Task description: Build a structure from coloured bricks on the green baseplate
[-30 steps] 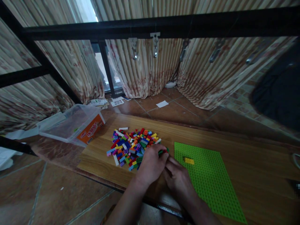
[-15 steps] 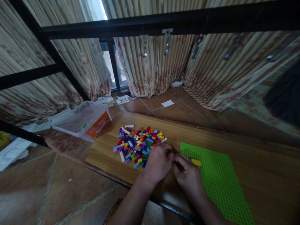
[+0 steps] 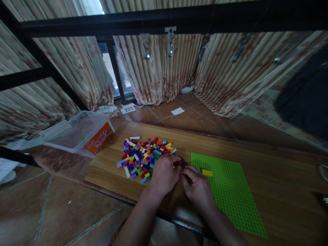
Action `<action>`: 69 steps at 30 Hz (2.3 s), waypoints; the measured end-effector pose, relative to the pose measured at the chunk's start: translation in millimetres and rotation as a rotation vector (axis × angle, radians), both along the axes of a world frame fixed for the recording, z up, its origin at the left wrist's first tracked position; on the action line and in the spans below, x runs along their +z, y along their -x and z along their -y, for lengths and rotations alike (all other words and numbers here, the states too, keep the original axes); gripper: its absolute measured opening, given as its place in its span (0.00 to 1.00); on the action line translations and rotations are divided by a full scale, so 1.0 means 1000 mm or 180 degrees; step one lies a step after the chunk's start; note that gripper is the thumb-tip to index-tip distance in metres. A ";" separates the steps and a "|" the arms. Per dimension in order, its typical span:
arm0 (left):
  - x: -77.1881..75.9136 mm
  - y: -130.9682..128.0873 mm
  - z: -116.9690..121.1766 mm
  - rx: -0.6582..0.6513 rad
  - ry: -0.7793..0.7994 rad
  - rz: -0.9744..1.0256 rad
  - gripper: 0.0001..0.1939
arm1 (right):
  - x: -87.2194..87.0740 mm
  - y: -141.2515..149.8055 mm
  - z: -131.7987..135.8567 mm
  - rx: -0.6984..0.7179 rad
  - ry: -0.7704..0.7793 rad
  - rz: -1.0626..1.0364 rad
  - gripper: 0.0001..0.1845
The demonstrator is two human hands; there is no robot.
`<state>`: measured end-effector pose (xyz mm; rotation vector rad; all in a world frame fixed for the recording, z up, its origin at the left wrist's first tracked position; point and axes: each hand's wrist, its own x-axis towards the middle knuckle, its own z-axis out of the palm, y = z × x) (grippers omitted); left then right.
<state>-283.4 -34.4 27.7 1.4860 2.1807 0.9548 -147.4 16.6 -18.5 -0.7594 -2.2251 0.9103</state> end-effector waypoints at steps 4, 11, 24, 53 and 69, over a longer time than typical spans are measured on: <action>-0.002 -0.002 0.001 0.0074 -0.0005 -0.0131 0.15 | 0.001 0.000 -0.001 -0.0001 -0.0032 -0.0046 0.09; 0.003 0.011 0.000 0.0272 -0.0206 0.0095 0.11 | 0.001 -0.001 -0.001 -0.0015 -0.0080 -0.0064 0.09; 0.018 0.061 0.024 0.1081 0.0854 -0.0806 0.13 | -0.001 -0.003 0.000 -0.0005 -0.0076 -0.0017 0.09; 0.012 -0.018 -0.011 -0.0784 -0.0022 0.3021 0.11 | 0.034 -0.033 -0.012 -0.0288 0.0321 -0.0886 0.11; -0.010 -0.064 -0.025 -0.0620 0.0076 -0.0019 0.22 | 0.010 -0.108 -0.070 -0.0867 0.0377 0.0416 0.07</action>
